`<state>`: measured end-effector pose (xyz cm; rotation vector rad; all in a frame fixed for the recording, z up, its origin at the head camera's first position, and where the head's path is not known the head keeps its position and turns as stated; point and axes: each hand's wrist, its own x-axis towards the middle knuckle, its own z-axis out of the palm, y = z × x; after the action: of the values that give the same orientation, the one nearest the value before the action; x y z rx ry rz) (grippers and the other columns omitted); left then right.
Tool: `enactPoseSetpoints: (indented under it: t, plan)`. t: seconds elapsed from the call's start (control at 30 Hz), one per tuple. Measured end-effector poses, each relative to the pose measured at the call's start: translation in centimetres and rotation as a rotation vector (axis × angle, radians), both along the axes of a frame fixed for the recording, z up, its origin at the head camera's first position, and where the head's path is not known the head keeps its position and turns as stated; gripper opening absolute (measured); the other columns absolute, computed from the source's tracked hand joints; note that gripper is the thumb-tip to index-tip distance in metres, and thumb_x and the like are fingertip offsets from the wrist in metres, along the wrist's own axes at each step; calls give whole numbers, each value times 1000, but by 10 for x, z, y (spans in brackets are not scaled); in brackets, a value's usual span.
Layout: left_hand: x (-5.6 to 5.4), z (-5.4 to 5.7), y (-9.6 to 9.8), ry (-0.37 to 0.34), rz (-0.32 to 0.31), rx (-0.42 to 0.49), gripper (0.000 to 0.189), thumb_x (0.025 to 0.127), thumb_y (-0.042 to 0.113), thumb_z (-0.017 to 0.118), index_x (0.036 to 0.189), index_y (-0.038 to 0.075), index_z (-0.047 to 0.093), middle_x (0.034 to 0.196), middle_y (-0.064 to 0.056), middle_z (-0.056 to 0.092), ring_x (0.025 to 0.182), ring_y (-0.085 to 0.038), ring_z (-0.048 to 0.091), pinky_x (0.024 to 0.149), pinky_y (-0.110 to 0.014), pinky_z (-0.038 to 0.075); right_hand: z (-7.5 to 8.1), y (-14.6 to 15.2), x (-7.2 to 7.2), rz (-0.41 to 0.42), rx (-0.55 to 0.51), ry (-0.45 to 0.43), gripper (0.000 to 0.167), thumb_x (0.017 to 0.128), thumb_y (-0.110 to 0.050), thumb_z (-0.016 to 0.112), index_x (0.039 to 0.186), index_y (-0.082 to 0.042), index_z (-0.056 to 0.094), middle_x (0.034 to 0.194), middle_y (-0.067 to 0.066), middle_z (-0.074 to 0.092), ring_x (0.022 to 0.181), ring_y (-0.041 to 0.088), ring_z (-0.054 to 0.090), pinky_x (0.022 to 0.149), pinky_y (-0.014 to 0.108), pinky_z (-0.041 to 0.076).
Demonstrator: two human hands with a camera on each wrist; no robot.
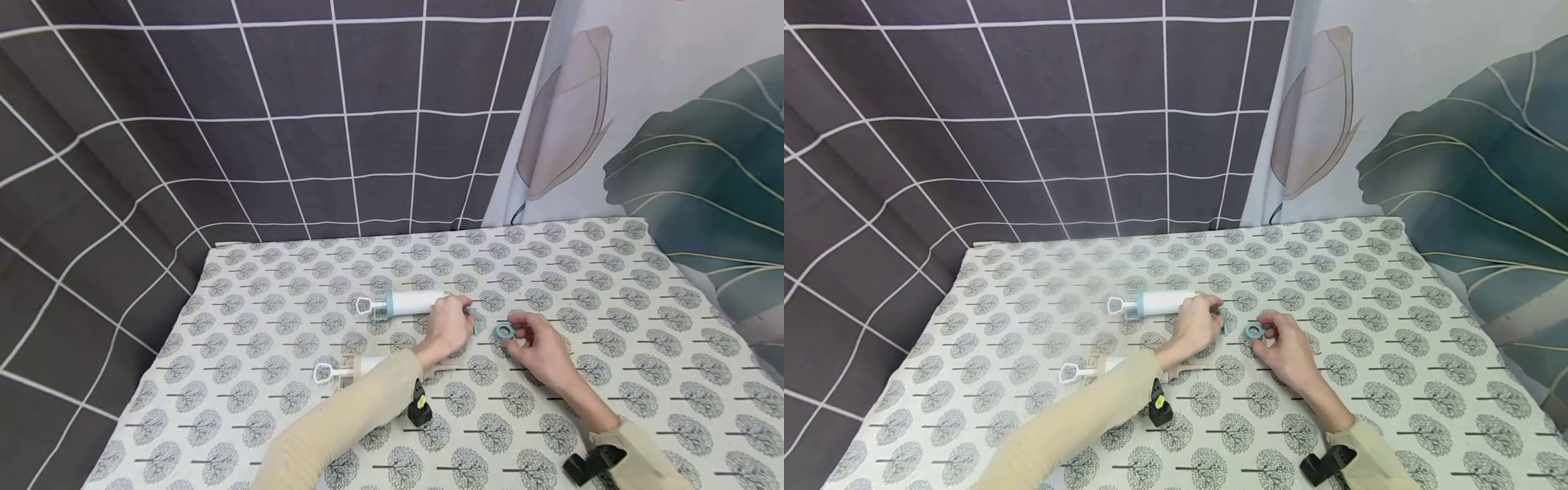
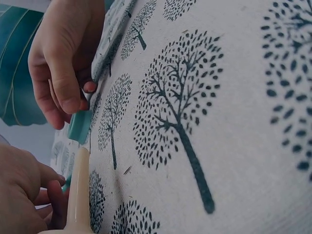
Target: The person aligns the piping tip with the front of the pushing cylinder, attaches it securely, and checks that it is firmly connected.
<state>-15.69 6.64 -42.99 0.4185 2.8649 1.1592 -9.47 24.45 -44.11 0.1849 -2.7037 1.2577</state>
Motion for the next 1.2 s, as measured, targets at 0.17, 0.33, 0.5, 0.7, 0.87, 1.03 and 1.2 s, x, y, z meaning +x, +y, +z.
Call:
enactPoseSetpoints:
  t: [0.17,0.33,0.5,0.7,0.87,1.03,1.2]
  plan:
    - [1,-1,0,14,-1,-11,28,87,5,75,115,3,72,101,-10,74,50,-4,53,44,-14,42,-2,-3,-3,-4,35,10,45,77,1,79,118,9,60,95,13,59,80,22,54,65,24,46]
    - [1,-1,0,29,9,-23,26,86,6,76,111,6,74,97,-7,74,56,-6,58,50,-15,45,-2,-5,-3,-5,57,20,44,76,1,80,116,8,62,93,11,58,77,21,52,63,26,43]
    - [1,-2,0,21,3,-17,22,86,5,76,107,6,75,95,-5,73,58,-7,58,54,-15,46,-2,-6,-3,-6,68,31,41,76,1,80,113,5,64,90,9,57,75,20,50,62,27,41]
    - [0,-1,0,4,-5,-16,15,86,6,76,100,6,74,92,-6,72,52,-5,53,49,-15,44,-3,-6,-4,-18,85,47,39,77,1,80,112,4,65,90,9,57,75,20,51,63,27,41]
    - [-1,0,-1,11,-1,-28,9,84,7,78,93,8,73,87,-4,70,54,-7,53,50,-17,44,-4,-7,-4,-16,98,58,35,77,1,79,110,3,66,89,9,57,75,20,51,63,28,41]
    - [-1,2,-1,5,-2,-33,10,84,8,79,87,9,70,79,0,65,56,-8,53,52,-17,44,-5,-6,-4,-15,96,67,33,77,1,79,108,3,66,88,8,57,75,19,50,63,28,41]
    - [0,4,-3,7,-9,-13,12,82,7,80,85,8,68,78,1,64,60,-8,53,57,-17,45,-5,-6,-3,-16,92,67,35,76,2,79,108,4,65,88,8,57,74,19,50,63,26,42]
